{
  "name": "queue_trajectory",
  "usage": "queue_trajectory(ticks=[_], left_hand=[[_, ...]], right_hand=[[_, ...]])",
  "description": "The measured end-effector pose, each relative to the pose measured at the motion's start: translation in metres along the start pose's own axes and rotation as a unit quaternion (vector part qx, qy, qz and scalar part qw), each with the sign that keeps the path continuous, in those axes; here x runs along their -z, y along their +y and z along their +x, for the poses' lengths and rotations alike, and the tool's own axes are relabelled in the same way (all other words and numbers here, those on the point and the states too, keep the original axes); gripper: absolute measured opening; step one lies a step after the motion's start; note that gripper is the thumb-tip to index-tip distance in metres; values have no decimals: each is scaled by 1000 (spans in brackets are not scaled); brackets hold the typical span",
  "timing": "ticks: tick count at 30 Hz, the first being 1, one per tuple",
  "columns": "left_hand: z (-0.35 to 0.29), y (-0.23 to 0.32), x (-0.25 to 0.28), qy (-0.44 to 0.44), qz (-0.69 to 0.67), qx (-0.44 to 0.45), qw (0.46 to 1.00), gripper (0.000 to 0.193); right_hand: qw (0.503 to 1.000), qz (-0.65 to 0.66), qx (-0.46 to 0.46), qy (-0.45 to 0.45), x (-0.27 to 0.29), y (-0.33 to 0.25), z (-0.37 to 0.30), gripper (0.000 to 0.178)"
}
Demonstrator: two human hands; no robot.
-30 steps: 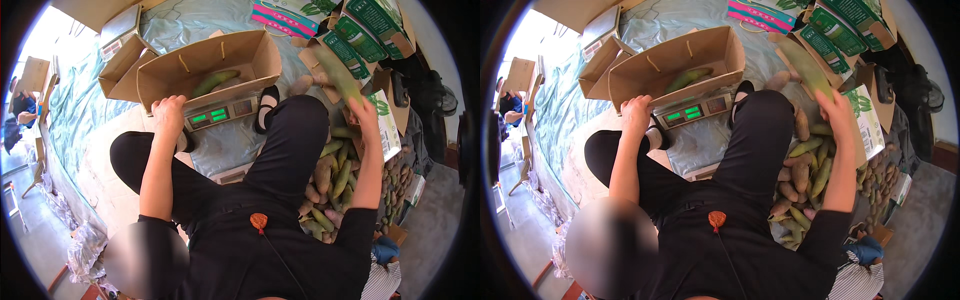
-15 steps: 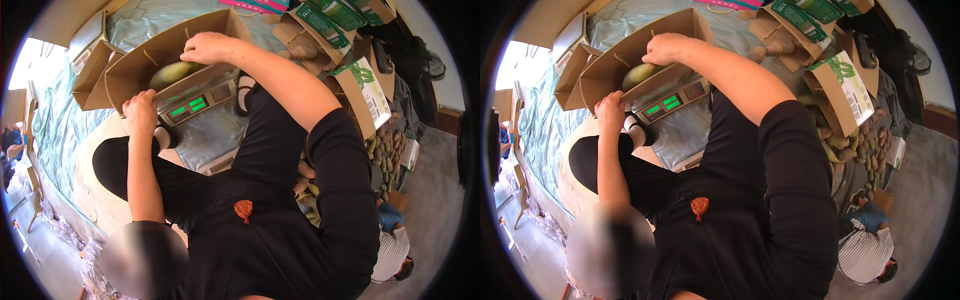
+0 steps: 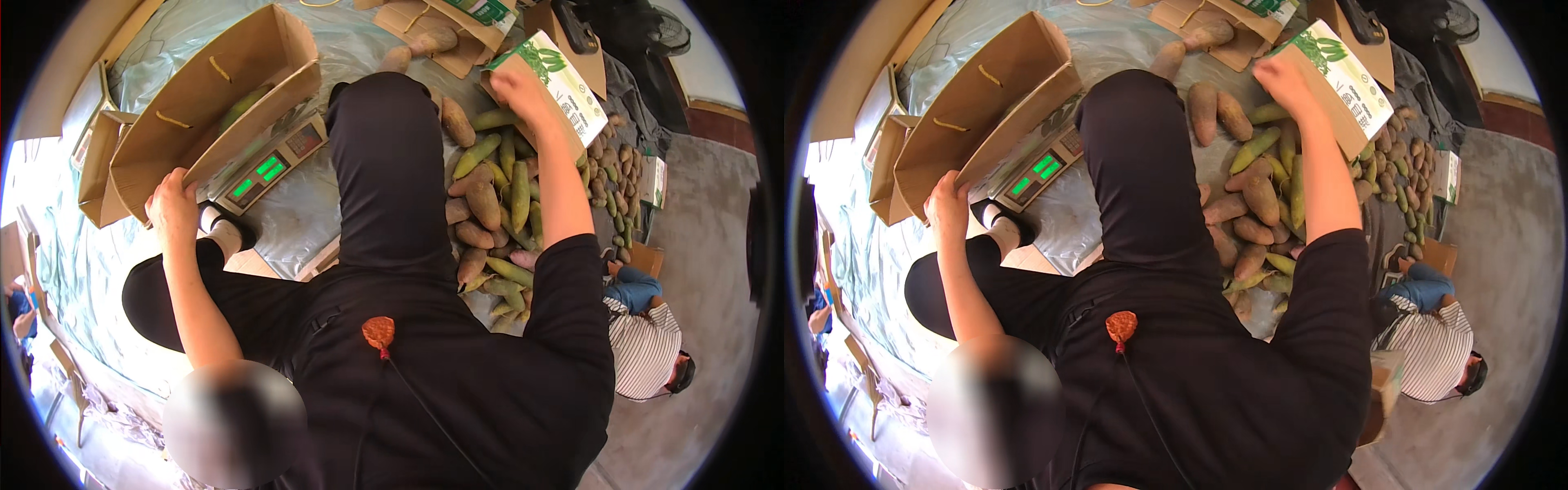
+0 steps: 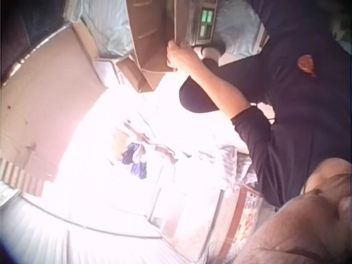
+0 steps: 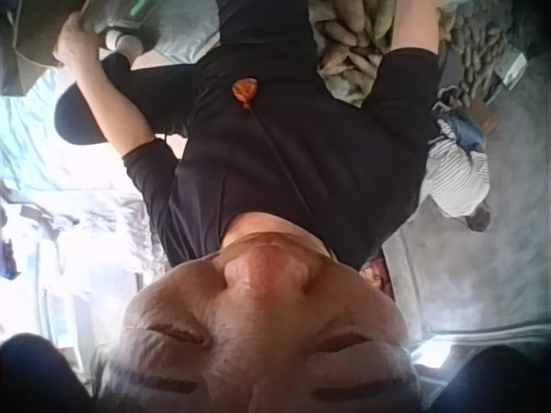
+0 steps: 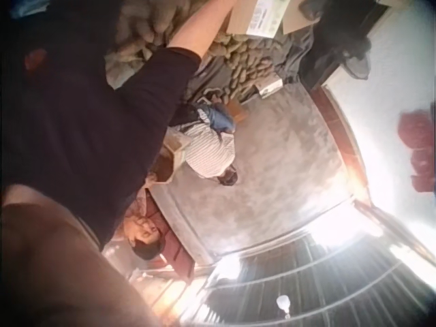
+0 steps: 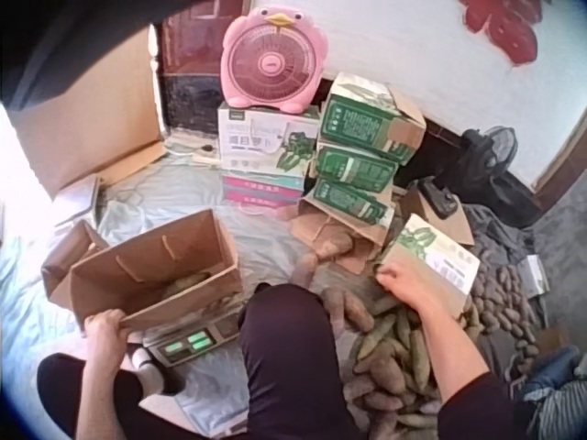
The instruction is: Sort produce items by weight using a digital scale and place them into paper bags and cardboard boxes.
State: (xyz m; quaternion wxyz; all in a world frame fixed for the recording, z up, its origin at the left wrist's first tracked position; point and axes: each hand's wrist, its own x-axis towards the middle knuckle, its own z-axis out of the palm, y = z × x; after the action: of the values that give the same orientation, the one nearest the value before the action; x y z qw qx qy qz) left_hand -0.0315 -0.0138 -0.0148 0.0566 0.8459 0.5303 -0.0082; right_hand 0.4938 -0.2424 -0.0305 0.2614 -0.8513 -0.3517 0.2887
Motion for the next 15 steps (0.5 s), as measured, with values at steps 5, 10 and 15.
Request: queue_trajectory(ticks=[5, 10, 15], left_hand=[[3, 1, -6, -1, -6, -10, 1000, 23], [-2, -7, -8, 34, -52, -9, 998, 28], [-4, -8, -7, 48, -35, -9, 998, 28]], right_hand=[[973, -133, -170, 79, -7, 202, -67, 29], [909, 15, -405, 95, -51, 266, -150, 54], [945, -45, -324, 4, -105, 211, -166, 88]])
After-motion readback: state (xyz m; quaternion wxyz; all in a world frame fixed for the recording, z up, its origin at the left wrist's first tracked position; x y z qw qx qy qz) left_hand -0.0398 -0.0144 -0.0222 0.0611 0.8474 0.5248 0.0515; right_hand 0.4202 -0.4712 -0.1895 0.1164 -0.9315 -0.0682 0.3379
